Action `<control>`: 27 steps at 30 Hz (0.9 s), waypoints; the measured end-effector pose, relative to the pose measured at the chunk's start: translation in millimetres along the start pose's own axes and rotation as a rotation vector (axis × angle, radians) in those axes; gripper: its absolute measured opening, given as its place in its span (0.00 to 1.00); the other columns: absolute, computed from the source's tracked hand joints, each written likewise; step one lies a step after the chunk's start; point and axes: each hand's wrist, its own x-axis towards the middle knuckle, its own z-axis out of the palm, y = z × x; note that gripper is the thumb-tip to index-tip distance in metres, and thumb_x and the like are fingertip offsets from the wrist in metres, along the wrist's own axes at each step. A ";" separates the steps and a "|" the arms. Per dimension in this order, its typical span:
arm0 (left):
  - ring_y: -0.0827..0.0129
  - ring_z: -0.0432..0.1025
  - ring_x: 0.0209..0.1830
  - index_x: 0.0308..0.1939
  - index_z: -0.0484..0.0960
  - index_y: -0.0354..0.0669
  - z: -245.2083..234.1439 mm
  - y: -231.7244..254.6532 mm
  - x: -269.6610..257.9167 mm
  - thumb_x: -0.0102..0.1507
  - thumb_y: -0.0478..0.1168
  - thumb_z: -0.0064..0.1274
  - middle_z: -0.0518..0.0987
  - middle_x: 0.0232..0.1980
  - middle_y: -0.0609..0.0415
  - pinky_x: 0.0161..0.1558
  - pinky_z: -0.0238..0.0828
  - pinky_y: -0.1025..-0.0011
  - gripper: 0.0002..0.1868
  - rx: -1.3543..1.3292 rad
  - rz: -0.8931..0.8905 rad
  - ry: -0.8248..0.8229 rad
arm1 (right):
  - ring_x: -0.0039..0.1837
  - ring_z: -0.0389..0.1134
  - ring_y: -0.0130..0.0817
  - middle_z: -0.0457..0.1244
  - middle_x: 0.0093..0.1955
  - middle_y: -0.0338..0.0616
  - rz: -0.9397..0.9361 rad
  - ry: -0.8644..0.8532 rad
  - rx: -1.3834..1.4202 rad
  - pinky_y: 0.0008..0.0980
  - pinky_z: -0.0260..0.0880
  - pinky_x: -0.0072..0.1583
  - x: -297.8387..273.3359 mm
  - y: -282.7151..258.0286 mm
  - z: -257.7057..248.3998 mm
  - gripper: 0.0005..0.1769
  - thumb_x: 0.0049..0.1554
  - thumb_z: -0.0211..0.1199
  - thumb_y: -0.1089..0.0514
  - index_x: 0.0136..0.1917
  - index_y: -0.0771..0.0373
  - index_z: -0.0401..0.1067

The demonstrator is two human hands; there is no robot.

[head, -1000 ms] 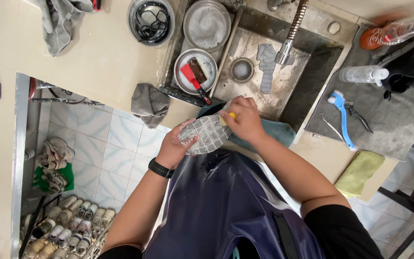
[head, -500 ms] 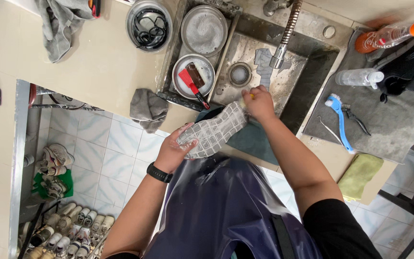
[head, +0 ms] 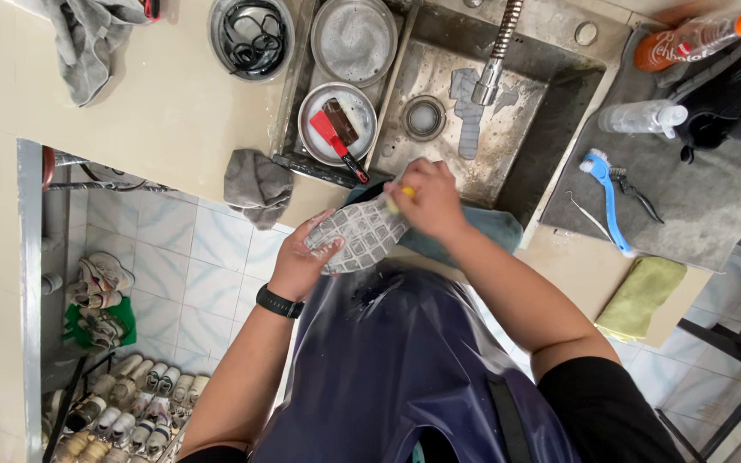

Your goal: The person scrubs the sole of a black shoe with a yellow sponge over a sink, then rinses the shoe under running water. The person holds the shoe with one hand and scrubs with the other, focusing on the tread pattern.

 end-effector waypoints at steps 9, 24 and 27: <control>0.51 0.81 0.38 0.68 0.74 0.43 -31.3 -71.2 40.7 0.61 0.32 0.64 0.83 0.51 0.36 0.30 0.85 0.53 0.30 -0.166 -0.153 0.035 | 0.48 0.67 0.65 0.65 0.46 0.49 0.065 0.040 -0.025 0.52 0.68 0.53 -1.0 36.8 8.5 0.18 0.59 0.65 0.44 0.37 0.59 0.74; 0.41 0.80 0.36 0.68 0.73 0.44 -10.2 -32.6 17.9 0.60 0.31 0.63 0.82 0.53 0.35 0.26 0.84 0.46 0.32 -0.205 -0.220 0.090 | 0.51 0.67 0.53 0.66 0.45 0.42 -0.101 0.082 -0.015 0.45 0.66 0.55 -32.0 22.9 1.8 0.19 0.58 0.67 0.43 0.33 0.55 0.72; 0.39 0.80 0.36 0.69 0.72 0.45 -8.7 -36.7 25.3 0.60 0.32 0.63 0.81 0.53 0.35 0.26 0.83 0.45 0.32 -0.238 -0.224 0.097 | 0.49 0.68 0.55 0.66 0.45 0.44 -0.011 0.144 -0.107 0.46 0.68 0.52 -14.9 74.6 4.1 0.18 0.59 0.67 0.45 0.35 0.57 0.72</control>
